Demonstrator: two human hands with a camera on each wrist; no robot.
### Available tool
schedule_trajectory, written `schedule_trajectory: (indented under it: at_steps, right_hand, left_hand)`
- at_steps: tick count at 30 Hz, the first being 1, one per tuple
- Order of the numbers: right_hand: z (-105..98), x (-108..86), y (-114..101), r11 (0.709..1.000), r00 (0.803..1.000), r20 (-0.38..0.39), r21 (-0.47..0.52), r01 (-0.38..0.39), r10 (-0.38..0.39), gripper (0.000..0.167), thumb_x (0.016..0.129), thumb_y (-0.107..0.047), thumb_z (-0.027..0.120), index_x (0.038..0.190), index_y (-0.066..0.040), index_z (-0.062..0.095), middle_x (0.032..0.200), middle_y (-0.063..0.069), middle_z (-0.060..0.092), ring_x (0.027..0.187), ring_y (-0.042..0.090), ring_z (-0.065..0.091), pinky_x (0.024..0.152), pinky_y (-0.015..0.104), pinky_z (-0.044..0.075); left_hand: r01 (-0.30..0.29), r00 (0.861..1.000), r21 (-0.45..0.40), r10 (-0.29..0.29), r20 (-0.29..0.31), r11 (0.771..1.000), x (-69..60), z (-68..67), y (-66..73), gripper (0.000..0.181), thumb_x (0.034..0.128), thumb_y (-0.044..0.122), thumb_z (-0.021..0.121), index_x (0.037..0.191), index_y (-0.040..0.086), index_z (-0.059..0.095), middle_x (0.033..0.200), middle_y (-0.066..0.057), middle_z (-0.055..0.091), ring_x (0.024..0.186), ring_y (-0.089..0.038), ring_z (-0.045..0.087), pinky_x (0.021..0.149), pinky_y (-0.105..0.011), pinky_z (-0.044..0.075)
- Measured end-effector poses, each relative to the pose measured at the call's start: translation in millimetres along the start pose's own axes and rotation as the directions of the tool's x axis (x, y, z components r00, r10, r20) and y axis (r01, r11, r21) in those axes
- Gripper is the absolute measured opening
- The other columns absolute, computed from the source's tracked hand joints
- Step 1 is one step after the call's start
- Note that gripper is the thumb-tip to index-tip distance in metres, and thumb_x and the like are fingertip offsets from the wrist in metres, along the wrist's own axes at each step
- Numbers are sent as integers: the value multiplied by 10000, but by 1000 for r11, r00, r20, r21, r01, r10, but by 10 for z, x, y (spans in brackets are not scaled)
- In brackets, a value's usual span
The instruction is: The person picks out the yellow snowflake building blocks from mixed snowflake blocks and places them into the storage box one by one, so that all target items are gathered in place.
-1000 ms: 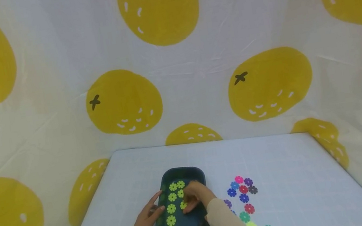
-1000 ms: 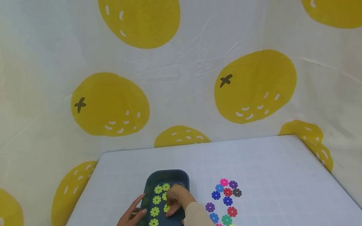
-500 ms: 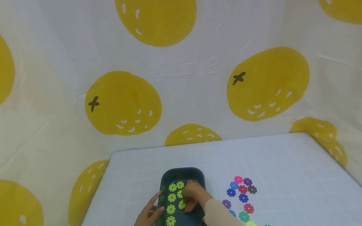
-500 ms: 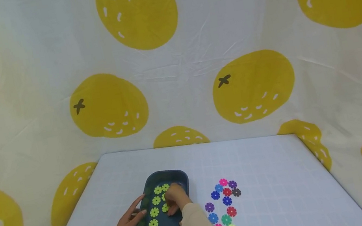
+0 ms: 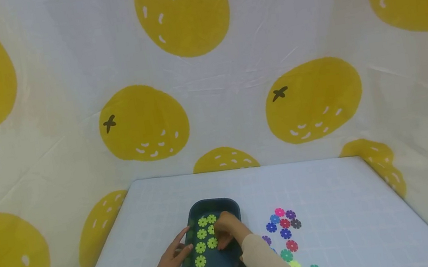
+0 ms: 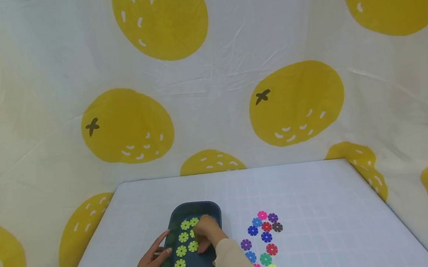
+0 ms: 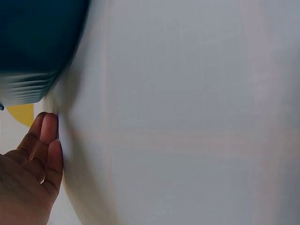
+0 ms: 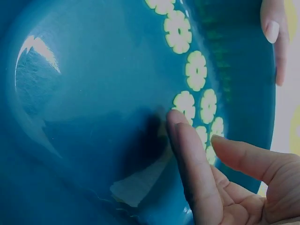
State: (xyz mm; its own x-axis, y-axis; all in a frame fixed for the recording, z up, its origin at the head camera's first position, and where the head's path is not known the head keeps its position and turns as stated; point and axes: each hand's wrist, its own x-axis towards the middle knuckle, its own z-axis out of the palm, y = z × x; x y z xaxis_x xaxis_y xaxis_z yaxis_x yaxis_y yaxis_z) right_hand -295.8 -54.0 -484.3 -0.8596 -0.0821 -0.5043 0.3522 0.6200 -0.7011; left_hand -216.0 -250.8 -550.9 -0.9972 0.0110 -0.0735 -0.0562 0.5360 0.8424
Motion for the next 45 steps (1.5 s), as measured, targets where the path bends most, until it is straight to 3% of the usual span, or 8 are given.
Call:
schedule_trajectory:
  at_steps: [3, 9, 13, 19, 26, 32, 41, 45]
  right_hand:
    - [-30, 12, 26, 1000, 1000, 19, 18, 0, 0, 169, 828, 115, 658, 875, 260, 585, 647, 238, 695, 639, 316, 737, 575, 323, 605]
    - [-179, 8, 50, 994, 997, 72, 107, 31, -39, 260, 858, 50, 673, 1000, 248, 583, 663, 211, 706, 617, 288, 735, 569, 332, 605]
    - [-397, 2, 83, 968, 980, 178, 248, 41, -87, 224, 897, 5, 643, 1040, 176, 654, 785, 237, 732, 704, 312, 750, 638, 362, 617]
    - [-791, -48, 239, 957, 971, 225, 289, 11, -79, 245, 915, -113, 690, 1030, 101, 716, 831, 195, 752, 725, 247, 757, 683, 326, 611]
    - [-1236, -186, 625, 968, 988, 156, 250, -23, -17, 283, 949, -208, 675, 1064, 47, 715, 846, 155, 761, 770, 237, 760, 699, 288, 598]
    - [-1503, -357, 1076, 965, 992, 130, 260, -29, -5, 336, 952, -210, 669, 1119, 81, 684, 843, 157, 757, 833, 283, 756, 689, 292, 599]
    - [-1619, -571, 1762, 948, 989, 129, 300, -110, 75, 269, 957, -137, 643, 1094, 91, 682, 869, 153, 751, 772, 228, 752, 711, 282, 598]
    - [-1571, -602, 1936, 941, 983, 88, 287, -179, 161, 248, 941, -127, 666, 1052, 93, 689, 850, 153, 746, 756, 216, 750, 714, 280, 599]
  left_hand:
    - [6, 1000, 1, -6, 3, 1000, 11, 27, -16, 562, 976, 428, 599, 1502, 365, 411, 1466, -80, 514, 1077, -199, 594, 874, -473, 526]
    - [24, 1000, -3, -24, 4, 1000, 19, 55, -23, 563, 974, 437, 600, 1500, 376, 409, 1449, -83, 526, 1092, -215, 596, 882, -498, 525]
    - [30, 1000, -7, -30, 6, 1000, 18, 56, -22, 569, 971, 442, 601, 1501, 391, 401, 1431, -81, 536, 1103, -226, 593, 883, -510, 524]
    - [30, 1000, -16, -30, 10, 999, 32, 93, -31, 570, 974, 436, 597, 1505, 387, 396, 1455, -74, 517, 1108, -219, 584, 886, -495, 524]
    - [51, 999, -7, -51, 3, 999, 29, 75, -46, 576, 973, 469, 587, 1507, 418, 376, 1431, -80, 536, 1161, -264, 579, 923, -537, 510]
    - [55, 998, -13, -55, -4, 998, 10, 27, -50, 578, 976, 476, 578, 1510, 429, 361, 1514, -92, 463, 1203, -302, 565, 952, -564, 497]
    - [38, 999, -16, -38, 7, 999, 5, 15, -43, 586, 984, 479, 565, 1523, 413, 344, 1567, -77, 398, 1212, -295, 559, 956, -539, 502]
    - [35, 999, -14, -35, 14, 999, 13, 19, -44, 580, 989, 479, 554, 1523, 424, 333, 1576, -75, 384, 1225, -307, 552, 961, -552, 496]
